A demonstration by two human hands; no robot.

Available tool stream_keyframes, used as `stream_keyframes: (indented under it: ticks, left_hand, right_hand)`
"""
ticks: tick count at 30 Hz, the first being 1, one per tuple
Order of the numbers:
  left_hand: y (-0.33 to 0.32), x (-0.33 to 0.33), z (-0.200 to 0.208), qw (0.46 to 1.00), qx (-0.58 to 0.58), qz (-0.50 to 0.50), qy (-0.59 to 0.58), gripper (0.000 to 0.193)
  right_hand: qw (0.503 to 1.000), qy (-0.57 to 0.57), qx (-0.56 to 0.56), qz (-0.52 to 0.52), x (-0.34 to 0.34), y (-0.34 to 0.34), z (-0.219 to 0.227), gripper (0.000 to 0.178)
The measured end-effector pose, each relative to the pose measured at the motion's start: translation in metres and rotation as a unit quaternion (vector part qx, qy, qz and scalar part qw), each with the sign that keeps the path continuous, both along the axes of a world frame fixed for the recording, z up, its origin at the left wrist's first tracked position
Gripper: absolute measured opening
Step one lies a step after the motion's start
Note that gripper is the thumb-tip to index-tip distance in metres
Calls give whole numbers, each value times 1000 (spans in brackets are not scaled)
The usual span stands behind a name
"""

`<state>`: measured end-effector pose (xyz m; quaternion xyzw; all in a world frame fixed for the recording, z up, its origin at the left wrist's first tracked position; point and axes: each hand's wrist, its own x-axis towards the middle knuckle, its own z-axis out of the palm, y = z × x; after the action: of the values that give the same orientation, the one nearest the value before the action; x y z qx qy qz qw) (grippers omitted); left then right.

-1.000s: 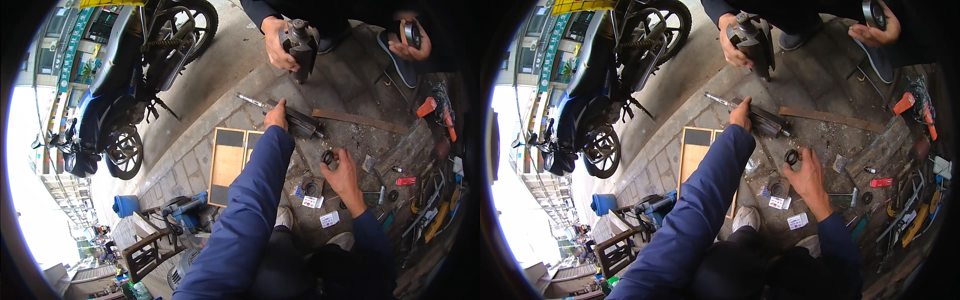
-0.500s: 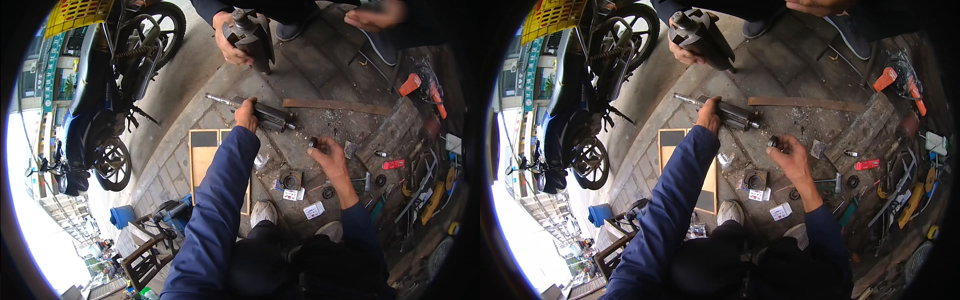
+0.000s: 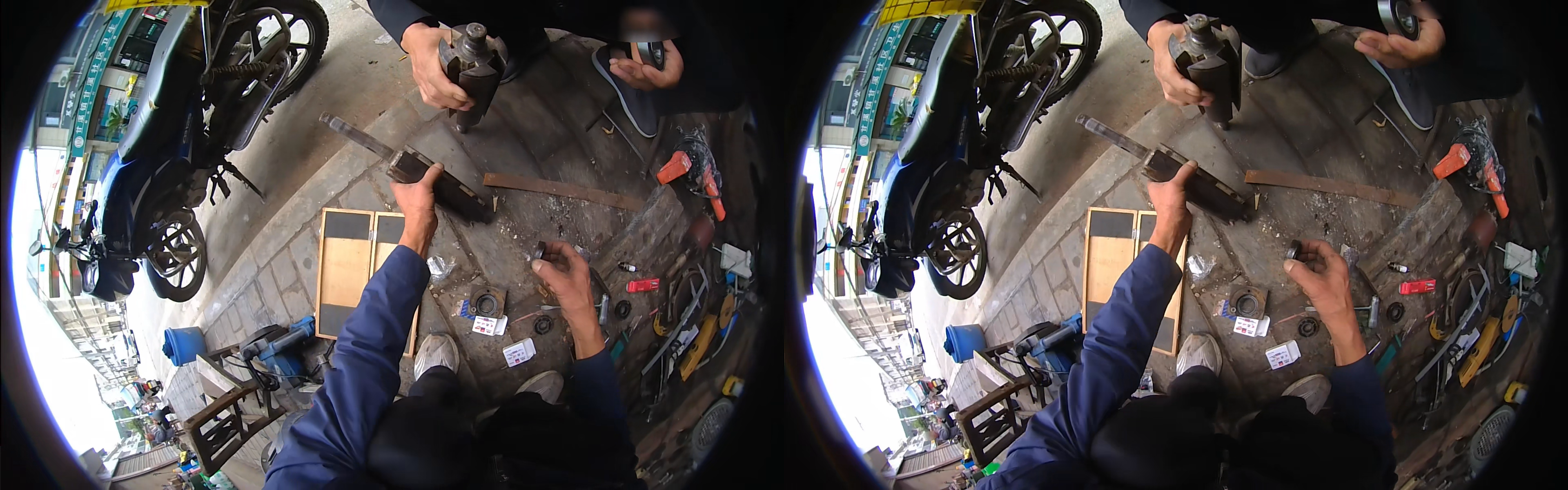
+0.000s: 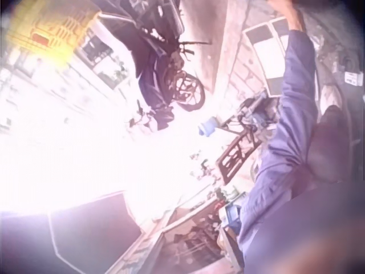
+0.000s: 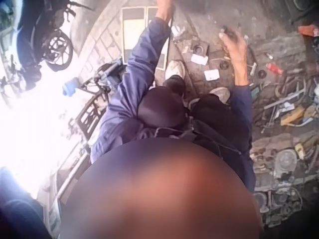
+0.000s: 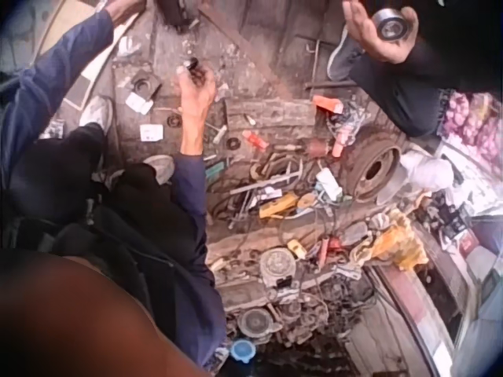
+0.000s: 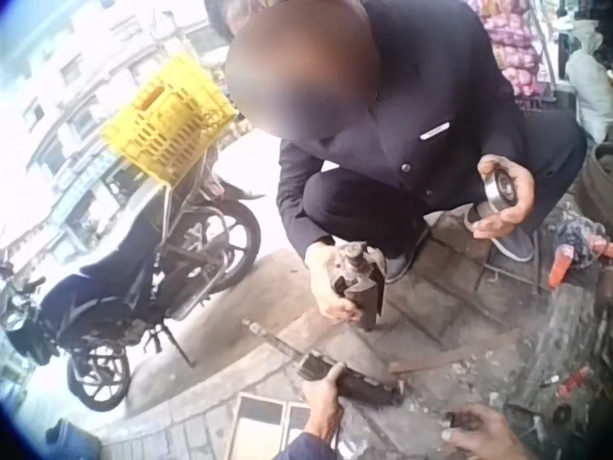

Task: The person unpacks new bearing parts and installs them into a motorcycle shock absorber assembly. They slide the bearings onto the shaft, fit the outer housing, and use a hammer to tap the components into place while a second person assists.

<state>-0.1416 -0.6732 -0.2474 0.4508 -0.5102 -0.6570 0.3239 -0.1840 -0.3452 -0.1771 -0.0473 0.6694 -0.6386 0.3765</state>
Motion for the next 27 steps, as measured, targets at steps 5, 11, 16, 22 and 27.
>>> stream_keyframes:
  ticks: [5, 11, 16, 22, 27]
  left_hand:
    - [41, 21, 22, 991, -114, -70, 14, 77]
    - [94, 44, 42, 966, -180, -176, 61, 86]
    - [111, 36, 51, 880, -415, -229, -21, 87]
    - [121, 24, 55, 859, -427, -282, 7, 84]
    - [128, 24, 48, 854, -440, -278, 19, 82]
  right_hand:
    - [998, 68, -13, 12, -10, 7, 31, 54]
    - [978, 203, 25, 43, -30, 11, 123, 59]
    - [924, 371, 51, 73, -41, -4, 226, 55]
    - [870, 450, 145, 144, -52, -34, 280, 55]
    - [813, 499, 198, 226, -57, -40, 287, 54]
